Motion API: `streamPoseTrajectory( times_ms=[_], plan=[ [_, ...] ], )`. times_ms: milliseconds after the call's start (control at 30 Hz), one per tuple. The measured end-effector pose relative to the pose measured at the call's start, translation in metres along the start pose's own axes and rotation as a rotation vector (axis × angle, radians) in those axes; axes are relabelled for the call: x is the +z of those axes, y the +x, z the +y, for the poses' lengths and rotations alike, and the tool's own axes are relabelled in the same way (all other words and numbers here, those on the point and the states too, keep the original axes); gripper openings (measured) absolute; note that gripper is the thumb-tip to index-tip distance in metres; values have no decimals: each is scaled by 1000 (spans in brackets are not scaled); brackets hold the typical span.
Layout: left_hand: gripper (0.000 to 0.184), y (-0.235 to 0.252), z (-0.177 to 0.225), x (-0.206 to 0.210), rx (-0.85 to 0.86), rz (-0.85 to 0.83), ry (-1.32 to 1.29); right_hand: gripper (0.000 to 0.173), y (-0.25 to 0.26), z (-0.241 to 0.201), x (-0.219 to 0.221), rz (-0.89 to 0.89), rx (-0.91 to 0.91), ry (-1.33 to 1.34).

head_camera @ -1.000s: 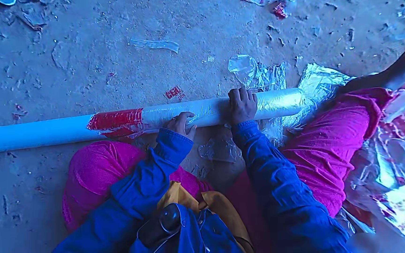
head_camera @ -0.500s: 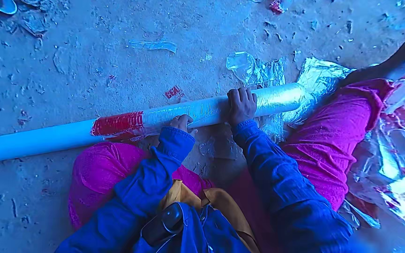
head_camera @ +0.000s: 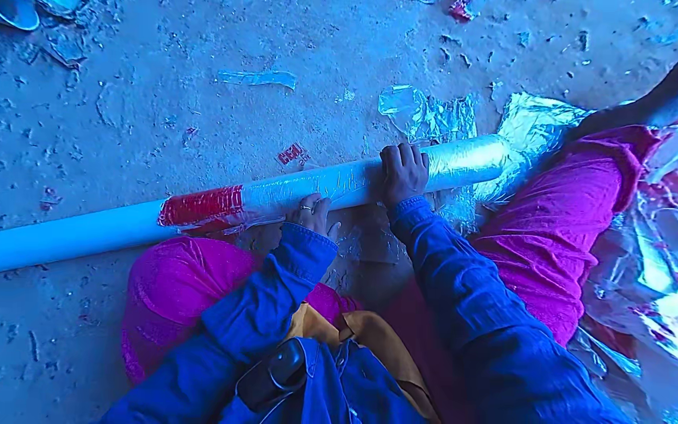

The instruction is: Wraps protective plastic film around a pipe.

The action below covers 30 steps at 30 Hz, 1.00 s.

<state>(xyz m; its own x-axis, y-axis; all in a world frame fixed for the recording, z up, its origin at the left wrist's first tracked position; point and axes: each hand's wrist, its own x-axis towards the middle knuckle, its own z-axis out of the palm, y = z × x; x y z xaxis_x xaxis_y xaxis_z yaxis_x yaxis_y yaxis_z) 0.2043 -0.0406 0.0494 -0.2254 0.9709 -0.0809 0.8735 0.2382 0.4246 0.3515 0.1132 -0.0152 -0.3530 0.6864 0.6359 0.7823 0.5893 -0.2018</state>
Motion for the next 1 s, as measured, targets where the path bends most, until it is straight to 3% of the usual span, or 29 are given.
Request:
streamPoseTrajectory(
  times_ms=[133, 233, 500, 700, 900, 1000],
  plan=[
    [67, 1, 16, -6, -97, -58, 75, 15, 0, -1, 1, 16, 4, -11],
    [69, 2, 20, -2, -113, -91, 127, 15, -2, -1, 1, 18, 4, -18],
    [46, 2, 1, 13, -67, 99, -81, 16, -3, -1, 1, 17, 3, -16],
    [43, 7, -9, 15, -33, 73, -93, 15, -4, -2, 1, 12, 8, -16],
    [27, 16, -21, 20, 34, 96, -151, 15, -7, -1, 1, 29, 8, -20],
    [15, 22, -29, 33, 85, 199, -163, 16, 6, 0, -7, -88, 101, 106]
  ],
)
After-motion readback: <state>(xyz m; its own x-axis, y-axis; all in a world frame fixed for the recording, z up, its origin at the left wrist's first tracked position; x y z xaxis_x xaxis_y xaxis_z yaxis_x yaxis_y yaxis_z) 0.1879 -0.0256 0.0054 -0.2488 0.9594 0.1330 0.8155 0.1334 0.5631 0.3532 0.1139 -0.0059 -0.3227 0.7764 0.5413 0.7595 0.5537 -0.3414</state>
